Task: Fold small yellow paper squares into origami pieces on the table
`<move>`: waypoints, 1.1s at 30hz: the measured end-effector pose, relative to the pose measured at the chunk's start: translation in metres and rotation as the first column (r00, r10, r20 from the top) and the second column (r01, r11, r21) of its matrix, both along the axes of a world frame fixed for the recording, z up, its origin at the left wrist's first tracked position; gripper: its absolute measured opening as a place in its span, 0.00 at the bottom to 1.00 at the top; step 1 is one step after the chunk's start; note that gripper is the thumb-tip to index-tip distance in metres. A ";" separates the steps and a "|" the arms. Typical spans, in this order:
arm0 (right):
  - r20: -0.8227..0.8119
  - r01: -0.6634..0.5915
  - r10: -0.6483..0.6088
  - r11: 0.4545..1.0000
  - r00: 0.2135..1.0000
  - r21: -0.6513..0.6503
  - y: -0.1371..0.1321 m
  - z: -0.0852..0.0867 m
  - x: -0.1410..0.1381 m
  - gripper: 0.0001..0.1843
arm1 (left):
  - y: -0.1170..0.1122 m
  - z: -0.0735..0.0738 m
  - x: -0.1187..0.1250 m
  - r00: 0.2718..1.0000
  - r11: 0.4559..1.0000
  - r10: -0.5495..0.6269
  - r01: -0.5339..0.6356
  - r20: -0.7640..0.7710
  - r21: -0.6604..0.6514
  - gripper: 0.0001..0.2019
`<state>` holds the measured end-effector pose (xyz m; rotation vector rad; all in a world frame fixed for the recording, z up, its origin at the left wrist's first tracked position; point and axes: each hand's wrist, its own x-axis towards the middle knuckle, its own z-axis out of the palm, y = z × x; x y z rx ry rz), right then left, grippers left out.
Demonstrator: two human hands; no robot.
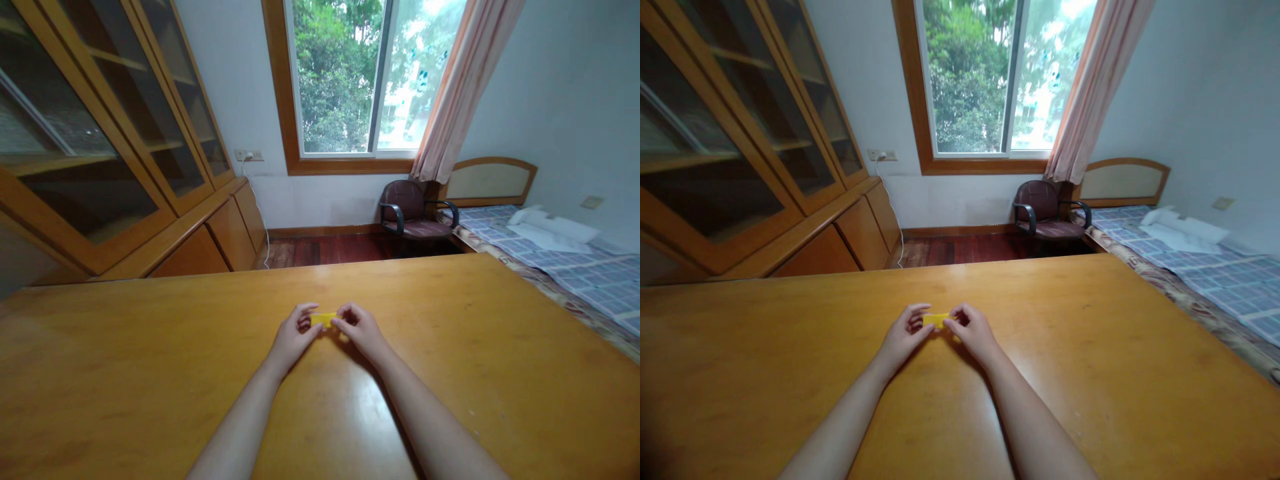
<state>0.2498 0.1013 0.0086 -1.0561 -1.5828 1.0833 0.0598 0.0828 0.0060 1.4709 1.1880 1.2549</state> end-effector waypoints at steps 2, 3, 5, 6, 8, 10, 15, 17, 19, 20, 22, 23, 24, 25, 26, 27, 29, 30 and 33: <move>-0.010 0.003 -0.003 1.000 1.000 0.003 0.001 -0.001 0.000 0.09 | -0.001 0.002 0.000 0.999 0.999 -0.044 0.044 -0.012 -0.012 0.22; -0.017 0.003 -0.003 1.000 1.000 0.005 0.001 -0.002 0.000 0.09 | -0.002 0.003 0.000 0.998 0.998 -0.060 0.060 -0.027 -0.019 0.21; -0.029 -0.001 0.002 1.000 1.000 0.010 0.001 -0.002 0.000 0.12 | -0.003 0.005 -0.001 0.995 0.997 -0.076 0.074 -0.063 -0.028 0.19; -0.032 -0.006 0.006 1.000 0.999 0.013 0.001 -0.003 0.000 0.13 | -0.004 0.007 -0.001 0.994 0.996 -0.081 0.079 -0.077 -0.028 0.18; -0.028 -0.015 0.015 1.000 0.999 0.022 0.001 -0.002 0.001 0.13 | -0.004 0.009 -0.002 0.991 0.996 -0.094 0.093 -0.097 -0.010 0.15; -0.015 -0.015 0.015 0.999 1.000 0.028 0.000 0.000 0.001 0.12 | -0.004 0.009 -0.003 0.988 0.994 -0.106 0.109 -0.111 0.021 0.13; -0.002 0.000 0.000 1.000 1.000 0.021 -0.002 0.003 0.001 0.11 | -0.002 0.008 -0.004 0.991 0.996 -0.080 0.085 -0.110 0.040 0.11; -0.010 0.010 -0.010 1.000 1.000 0.018 -0.001 0.002 0.001 0.12 | -0.002 0.007 -0.004 0.993 0.997 -0.061 0.064 -0.103 0.030 0.11; -0.018 0.000 0.000 1.000 1.000 0.010 -0.001 0.001 0.001 0.11 | -0.001 0.006 -0.004 0.996 0.999 -0.042 0.044 -0.074 0.018 0.12; -0.025 -0.012 0.012 1.000 1.000 0.006 0.000 0.000 0.001 0.11 | -0.001 0.006 -0.003 0.998 0.999 -0.042 0.043 -0.048 0.010 0.12; -0.052 -0.037 0.036 0.999 0.998 -0.007 0.000 -0.003 0.001 0.10 | -0.001 0.005 -0.002 0.998 0.998 -0.060 0.061 0.018 -0.009 0.12; -0.072 -0.043 0.042 0.999 0.997 -0.015 0.000 -0.004 0.001 0.11 | 0.000 0.004 -0.002 0.996 0.997 -0.072 0.073 0.047 -0.016 0.12; -0.094 -0.045 0.043 0.999 0.995 -0.020 0.001 -0.005 0.001 0.11 | 0.000 0.003 -0.002 0.995 0.996 -0.080 0.082 0.066 -0.020 0.12; -0.116 -0.043 0.040 0.999 0.992 -0.025 0.001 -0.005 0.001 0.12 | 0.000 0.002 -0.001 0.994 0.996 -0.079 0.081 0.081 -0.021 0.12; -0.134 -0.041 0.037 0.999 0.990 -0.028 0.001 -0.006 0.000 0.12 | 0.000 0.000 -0.001 0.993 0.997 -0.075 0.078 0.096 -0.021 0.12; -0.146 -0.038 0.033 0.999 0.989 -0.029 0.001 -0.006 0.000 0.13 | 0.001 -0.002 -0.001 0.991 0.997 -0.071 0.073 0.110 -0.020 0.13; -0.149 -0.035 0.032 0.999 0.988 -0.014 0.001 -0.005 0.000 0.11 | 0.002 -0.005 -0.002 0.988 0.997 -0.066 0.069 0.142 -0.022 0.13; -0.137 -0.036 0.037 0.999 0.990 0.008 0.001 -0.004 0.000 0.09 | 0.002 -0.006 -0.002 0.986 0.997 -0.067 0.072 0.153 -0.022 0.13; -0.081 -0.041 0.050 0.993 0.995 0.111 0.002 -0.001 0.002 0.03 | 0.003 -0.004 -0.003 0.989 0.997 -0.072 0.071 0.128 0.016 0.11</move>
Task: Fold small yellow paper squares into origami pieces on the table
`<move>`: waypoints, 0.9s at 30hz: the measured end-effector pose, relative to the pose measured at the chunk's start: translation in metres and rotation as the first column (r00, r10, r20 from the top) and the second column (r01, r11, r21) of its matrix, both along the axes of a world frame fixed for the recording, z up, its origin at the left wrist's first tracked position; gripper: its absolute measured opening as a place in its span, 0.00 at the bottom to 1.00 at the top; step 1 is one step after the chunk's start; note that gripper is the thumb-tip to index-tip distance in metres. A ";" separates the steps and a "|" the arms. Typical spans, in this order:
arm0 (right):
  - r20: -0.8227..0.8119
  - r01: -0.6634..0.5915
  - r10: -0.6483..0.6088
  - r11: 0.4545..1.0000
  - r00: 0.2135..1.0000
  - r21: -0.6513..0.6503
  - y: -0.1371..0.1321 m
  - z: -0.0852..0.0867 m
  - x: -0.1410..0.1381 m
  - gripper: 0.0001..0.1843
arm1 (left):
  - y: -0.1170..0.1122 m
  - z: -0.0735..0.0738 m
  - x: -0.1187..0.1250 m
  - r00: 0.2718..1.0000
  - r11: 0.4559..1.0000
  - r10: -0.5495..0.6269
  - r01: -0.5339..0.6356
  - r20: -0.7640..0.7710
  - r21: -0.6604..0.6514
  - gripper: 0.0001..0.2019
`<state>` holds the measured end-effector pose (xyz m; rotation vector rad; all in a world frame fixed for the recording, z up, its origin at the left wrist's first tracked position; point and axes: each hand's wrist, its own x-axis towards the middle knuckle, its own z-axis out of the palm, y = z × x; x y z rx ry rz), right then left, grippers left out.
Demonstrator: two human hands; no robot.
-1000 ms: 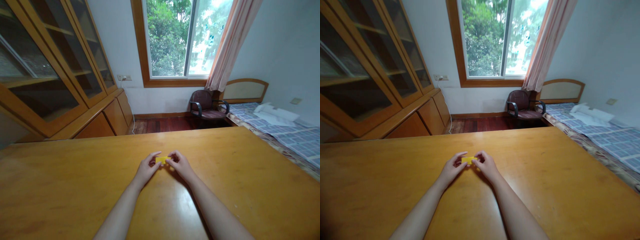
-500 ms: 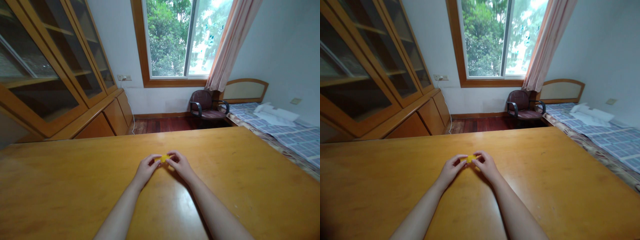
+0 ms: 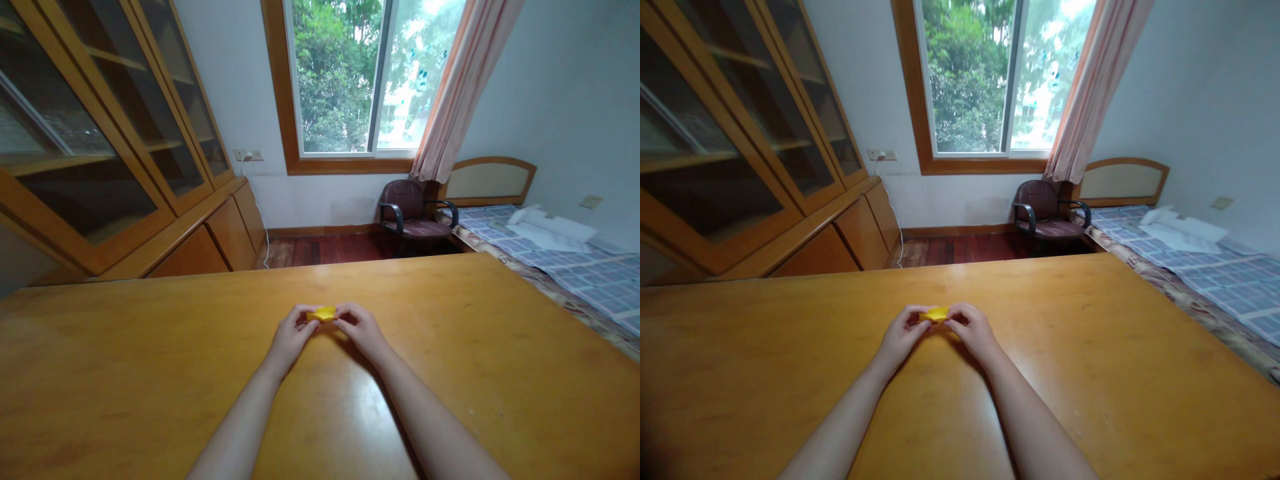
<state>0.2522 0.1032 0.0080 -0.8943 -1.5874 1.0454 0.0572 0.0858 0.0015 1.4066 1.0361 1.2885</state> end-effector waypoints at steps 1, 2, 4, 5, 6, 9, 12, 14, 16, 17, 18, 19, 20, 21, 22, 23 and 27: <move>0.014 0.004 -0.004 1.000 1.000 0.026 0.000 0.001 0.001 0.01 | 0.000 0.002 0.000 1.000 1.000 0.002 -0.001 -0.026 0.025 0.09; 0.023 0.011 -0.012 0.999 1.000 0.042 0.001 0.001 0.001 0.01 | 0.000 0.004 -0.001 0.999 0.999 0.005 -0.003 -0.053 0.048 0.08; 0.034 0.027 -0.028 0.998 0.999 0.050 0.001 0.002 0.002 0.02 | 0.000 0.009 -0.001 0.995 0.997 0.022 -0.015 -0.094 0.076 0.05; 0.038 0.032 -0.034 0.998 0.999 0.053 0.002 0.002 0.003 0.02 | 0.001 0.011 -0.002 0.993 0.997 0.035 -0.027 -0.109 0.077 0.04; 0.040 0.032 -0.034 0.998 0.999 0.056 0.002 0.002 0.003 0.02 | 0.001 0.012 -0.003 0.991 0.997 0.050 -0.042 -0.121 0.072 0.04; 0.053 0.006 -0.009 0.998 0.999 0.063 0.002 0.003 0.003 0.04 | 0.002 0.011 -0.005 0.986 0.996 0.075 -0.067 -0.150 0.055 0.04; 0.080 -0.020 0.015 0.998 0.997 0.059 0.002 0.003 0.002 0.05 | 0.003 0.008 -0.006 0.990 0.998 0.053 -0.046 -0.130 0.050 0.04; 0.097 -0.018 0.013 0.999 0.995 0.049 0.002 0.003 0.002 0.04 | 0.002 0.008 -0.006 0.993 0.998 0.034 -0.029 -0.109 0.048 0.05; 0.105 -0.006 0.002 0.999 0.995 0.039 0.002 0.003 0.002 0.04 | 0.002 0.009 -0.005 0.994 0.999 0.024 -0.019 -0.107 0.045 0.05; 0.106 -0.003 -0.001 0.999 0.994 0.036 0.002 0.003 0.003 0.04 | 0.002 0.010 -0.005 0.994 0.999 0.022 -0.017 -0.111 0.043 0.06; 0.106 -0.001 -0.003 0.999 0.994 0.035 0.002 0.002 0.003 0.04 | 0.002 0.010 -0.004 0.993 0.999 0.022 -0.017 -0.113 0.039 0.07; 0.104 0.001 -0.004 0.999 0.995 0.035 0.002 0.002 0.003 0.04 | 0.002 0.011 -0.004 0.993 0.999 0.021 -0.017 -0.113 0.033 0.08; 0.100 0.001 -0.005 0.999 0.995 0.036 0.002 0.002 0.003 0.05 | 0.002 0.011 -0.003 0.994 1.000 0.017 -0.015 -0.111 0.024 0.09; 0.096 0.002 -0.006 0.999 0.995 0.036 0.002 0.002 0.003 0.05 | 0.002 0.011 -0.003 0.994 1.000 0.014 -0.013 -0.105 0.014 0.10; 0.093 0.001 -0.004 0.999 0.996 0.035 0.002 0.002 0.003 0.05 | 0.003 0.011 -0.002 0.995 1.000 0.015 -0.015 -0.096 0.002 0.10; 0.090 -0.003 0.000 0.999 0.996 0.034 0.001 0.002 0.004 0.05 | 0.003 0.010 -0.002 0.996 1.000 0.017 -0.018 -0.086 -0.012 0.10; 0.099 -0.048 0.044 0.998 0.994 0.040 0.001 0.003 0.003 0.06 | 0.003 0.004 0.000 0.997 0.998 0.037 -0.040 -0.062 -0.046 0.11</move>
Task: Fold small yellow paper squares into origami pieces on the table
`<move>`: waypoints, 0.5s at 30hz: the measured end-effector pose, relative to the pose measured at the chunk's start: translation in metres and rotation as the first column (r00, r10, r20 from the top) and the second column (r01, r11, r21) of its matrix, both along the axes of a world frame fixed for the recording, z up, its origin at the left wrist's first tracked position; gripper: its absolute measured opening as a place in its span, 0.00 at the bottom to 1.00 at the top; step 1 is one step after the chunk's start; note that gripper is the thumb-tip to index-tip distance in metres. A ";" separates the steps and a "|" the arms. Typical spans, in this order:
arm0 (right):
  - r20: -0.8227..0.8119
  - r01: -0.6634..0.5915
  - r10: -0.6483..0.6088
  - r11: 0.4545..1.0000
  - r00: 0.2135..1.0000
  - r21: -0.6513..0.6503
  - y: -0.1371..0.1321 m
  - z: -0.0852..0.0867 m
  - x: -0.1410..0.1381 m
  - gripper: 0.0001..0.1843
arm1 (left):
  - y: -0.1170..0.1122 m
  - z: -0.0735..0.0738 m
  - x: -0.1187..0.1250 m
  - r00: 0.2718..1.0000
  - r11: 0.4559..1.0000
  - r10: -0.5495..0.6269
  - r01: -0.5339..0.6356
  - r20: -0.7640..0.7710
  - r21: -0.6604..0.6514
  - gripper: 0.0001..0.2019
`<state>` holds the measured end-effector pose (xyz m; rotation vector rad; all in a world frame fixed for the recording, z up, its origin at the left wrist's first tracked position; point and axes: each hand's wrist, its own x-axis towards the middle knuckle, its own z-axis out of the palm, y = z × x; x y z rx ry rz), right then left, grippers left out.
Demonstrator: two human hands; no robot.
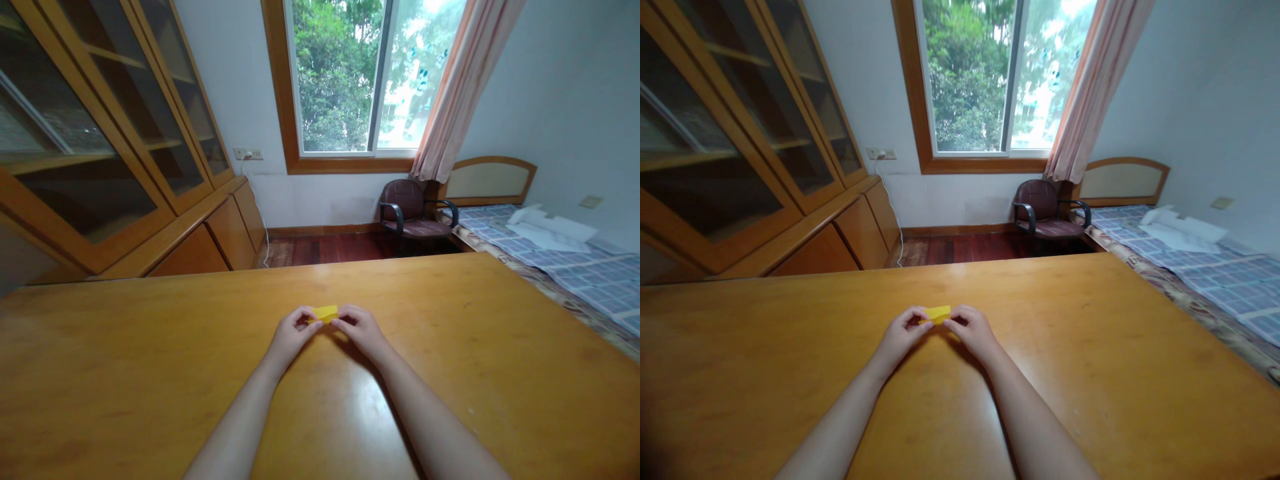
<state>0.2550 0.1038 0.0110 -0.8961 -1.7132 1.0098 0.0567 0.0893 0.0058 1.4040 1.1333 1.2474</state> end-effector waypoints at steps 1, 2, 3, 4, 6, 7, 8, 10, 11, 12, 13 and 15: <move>0.003 -0.009 0.009 1.000 1.000 0.003 0.000 0.000 0.000 0.06 | 0.000 -0.001 0.000 1.000 1.000 0.008 -0.008 0.003 -0.004 0.11; 0.006 -0.013 0.013 1.000 1.000 0.003 -0.001 0.000 -0.001 0.06 | 0.000 -0.003 0.001 1.000 1.000 0.019 -0.019 0.006 -0.007 0.12; 0.010 -0.013 0.013 1.000 1.000 -0.002 -0.001 -0.001 -0.002 0.06 | 0.000 -0.003 0.001 0.999 0.999 0.033 -0.033 0.009 -0.010 0.12; 0.013 -0.008 0.008 1.000 1.000 -0.017 -0.001 -0.001 -0.002 0.06 | 0.001 -0.004 0.001 0.999 0.999 0.046 -0.046 0.010 -0.011 0.13; 0.015 0.016 -0.015 0.997 1.000 -0.075 -0.001 -0.004 -0.004 0.06 | 0.000 -0.004 0.002 0.998 0.998 0.064 -0.064 -0.007 -0.003 0.13; 0.010 0.030 -0.029 0.994 1.000 -0.108 -0.001 -0.005 -0.004 0.07 | 0.000 -0.004 0.002 0.998 0.998 0.065 -0.065 -0.026 0.004 0.13; -0.001 0.041 -0.042 0.990 0.999 -0.137 -0.001 -0.006 -0.005 0.10 | -0.001 -0.004 0.002 0.997 0.998 0.061 -0.060 -0.048 0.009 0.13; -0.036 0.042 -0.049 0.984 0.998 -0.173 -0.001 -0.008 -0.006 0.16 | -0.002 -0.004 0.002 0.996 0.999 0.042 -0.041 -0.081 0.011 0.12; -0.051 0.034 -0.044 0.983 0.998 -0.183 -0.001 -0.008 -0.006 0.18 | -0.002 -0.004 0.002 0.995 1.000 0.030 -0.029 -0.091 0.009 0.12; -0.060 0.020 -0.032 0.981 0.998 -0.193 -0.001 -0.008 -0.006 0.19 | -0.003 -0.005 0.002 0.995 1.000 0.020 -0.019 -0.099 0.007 0.12; -0.064 0.006 -0.019 0.979 0.998 -0.202 -0.001 -0.008 -0.006 0.20 | -0.003 -0.005 0.002 0.994 1.000 0.011 -0.011 -0.109 0.004 0.13; -0.056 -0.013 0.001 0.976 0.998 -0.216 -0.002 -0.007 -0.006 0.18 | -0.003 -0.006 0.002 0.991 1.000 0.000 0.000 -0.135 0.002 0.14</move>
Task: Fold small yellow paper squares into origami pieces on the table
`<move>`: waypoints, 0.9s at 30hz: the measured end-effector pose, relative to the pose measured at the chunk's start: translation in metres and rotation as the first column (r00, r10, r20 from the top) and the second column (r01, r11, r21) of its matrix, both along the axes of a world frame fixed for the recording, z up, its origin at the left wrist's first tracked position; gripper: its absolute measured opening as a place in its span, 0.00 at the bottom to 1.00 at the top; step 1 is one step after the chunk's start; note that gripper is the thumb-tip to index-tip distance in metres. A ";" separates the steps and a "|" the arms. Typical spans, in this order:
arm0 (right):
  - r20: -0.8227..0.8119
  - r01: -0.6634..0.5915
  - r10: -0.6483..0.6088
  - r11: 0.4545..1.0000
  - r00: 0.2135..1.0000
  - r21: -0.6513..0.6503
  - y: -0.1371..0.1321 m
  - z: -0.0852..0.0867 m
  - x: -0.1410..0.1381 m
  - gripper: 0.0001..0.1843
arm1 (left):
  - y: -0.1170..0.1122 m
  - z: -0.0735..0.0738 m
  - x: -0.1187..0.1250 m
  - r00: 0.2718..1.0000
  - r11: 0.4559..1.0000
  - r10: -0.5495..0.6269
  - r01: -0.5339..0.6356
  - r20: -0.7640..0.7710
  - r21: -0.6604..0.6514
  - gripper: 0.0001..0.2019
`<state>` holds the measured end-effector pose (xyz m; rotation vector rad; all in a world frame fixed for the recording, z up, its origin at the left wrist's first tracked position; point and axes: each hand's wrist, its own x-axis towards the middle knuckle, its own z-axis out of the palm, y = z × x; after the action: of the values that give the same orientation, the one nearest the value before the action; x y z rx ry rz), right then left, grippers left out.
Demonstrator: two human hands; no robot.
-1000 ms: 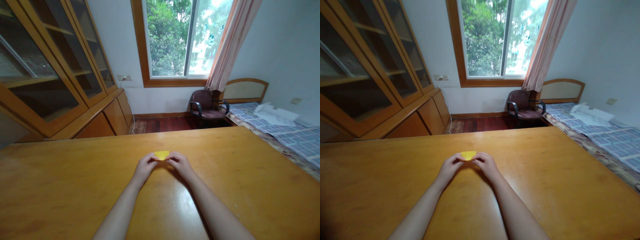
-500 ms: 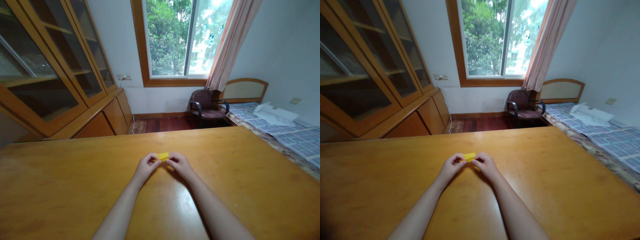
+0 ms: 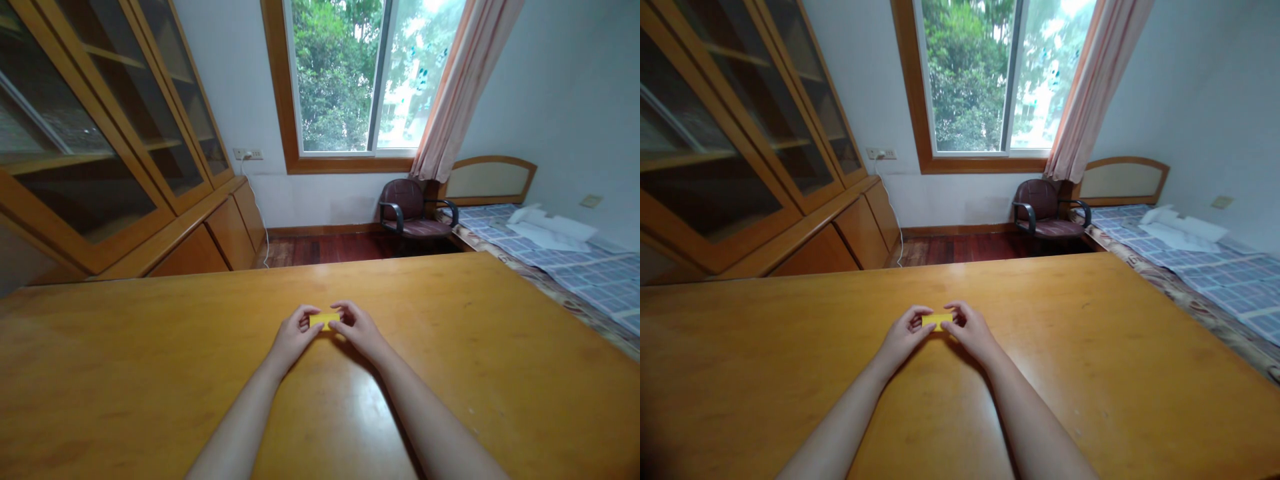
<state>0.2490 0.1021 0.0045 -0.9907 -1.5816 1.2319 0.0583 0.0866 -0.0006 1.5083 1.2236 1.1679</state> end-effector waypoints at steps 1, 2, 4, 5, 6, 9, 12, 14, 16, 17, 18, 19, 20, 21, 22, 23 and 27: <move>0.005 -0.005 0.005 1.000 1.000 -0.002 0.000 0.001 0.000 0.17 | 0.000 0.000 0.000 1.000 1.000 -0.004 0.004 -0.012 -0.001 0.15; 0.006 -0.006 0.006 1.000 1.000 0.000 0.000 0.001 0.001 0.17 | 0.000 0.000 0.000 1.000 1.000 -0.006 0.006 -0.021 -0.001 0.16; 0.005 -0.001 0.001 1.000 1.000 -0.001 -0.001 0.002 0.001 0.16 | -0.001 0.003 -0.001 0.999 1.000 -0.005 0.005 -0.038 0.001 0.16; 0.004 0.001 -0.001 1.000 1.000 -0.006 -0.001 0.003 0.001 0.16 | -0.002 0.005 -0.001 0.999 1.000 -0.003 0.003 -0.055 0.002 0.15; 0.001 0.002 -0.002 1.000 1.000 -0.012 -0.001 0.003 0.001 0.16 | -0.003 0.008 -0.001 0.997 1.000 0.000 0.000 -0.074 0.004 0.15; -0.005 -0.002 0.001 1.000 1.000 -0.022 -0.001 0.004 0.001 0.16 | -0.005 0.015 0.000 0.992 1.000 0.010 -0.008 -0.129 0.012 0.14; -0.008 -0.006 0.006 1.000 1.000 -0.018 -0.002 0.005 0.001 0.16 | -0.006 0.018 0.000 0.988 1.000 0.019 -0.016 -0.156 0.020 0.14; -0.005 -0.002 0.002 1.000 1.000 -0.022 -0.002 0.005 0.001 0.16 | -0.005 0.018 0.000 0.985 1.000 0.017 -0.014 -0.173 0.021 0.13; 0.000 0.006 -0.006 1.000 1.000 -0.025 -0.002 0.006 0.001 0.16 | -0.005 0.018 0.000 0.983 1.000 0.011 -0.007 -0.184 0.020 0.13; 0.000 0.009 -0.009 1.000 1.000 -0.024 -0.002 0.006 0.000 0.15 | -0.005 0.017 0.000 0.982 1.000 0.007 -0.003 -0.187 0.021 0.13; 0.000 0.011 -0.011 1.000 1.000 -0.024 -0.002 0.006 0.000 0.15 | -0.005 0.017 0.000 0.982 1.000 0.006 -0.002 -0.189 0.024 0.13; -0.001 0.012 -0.012 1.000 1.000 -0.024 -0.002 0.007 0.000 0.15 | -0.005 0.017 -0.001 0.982 1.000 0.007 -0.002 -0.191 0.027 0.13; 0.001 0.015 -0.015 1.000 1.000 -0.023 -0.002 0.007 0.000 0.15 | -0.005 0.018 -0.001 0.981 1.000 0.007 -0.001 -0.195 0.031 0.13; 0.004 0.017 -0.016 1.000 1.000 -0.023 -0.002 0.008 0.000 0.15 | -0.005 0.018 -0.001 0.980 0.999 0.008 -0.001 -0.198 0.035 0.13; 0.007 0.017 -0.017 1.000 1.000 -0.021 -0.002 0.008 0.001 0.15 | -0.005 0.018 -0.001 0.979 0.999 0.008 -0.001 -0.202 0.038 0.13; 0.010 0.018 -0.018 1.000 1.000 -0.019 -0.002 0.008 0.001 0.14 | -0.005 0.019 -0.001 0.979 0.999 0.008 0.000 -0.204 0.039 0.13; 0.007 0.015 -0.015 1.000 1.000 -0.012 -0.002 0.007 0.001 0.14 | -0.005 0.018 -0.002 0.979 0.999 0.006 0.002 -0.206 0.038 0.13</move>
<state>0.2504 0.1000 0.0117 -1.0139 -1.5713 1.2298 0.0567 0.0814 0.0174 1.6900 1.3463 1.0611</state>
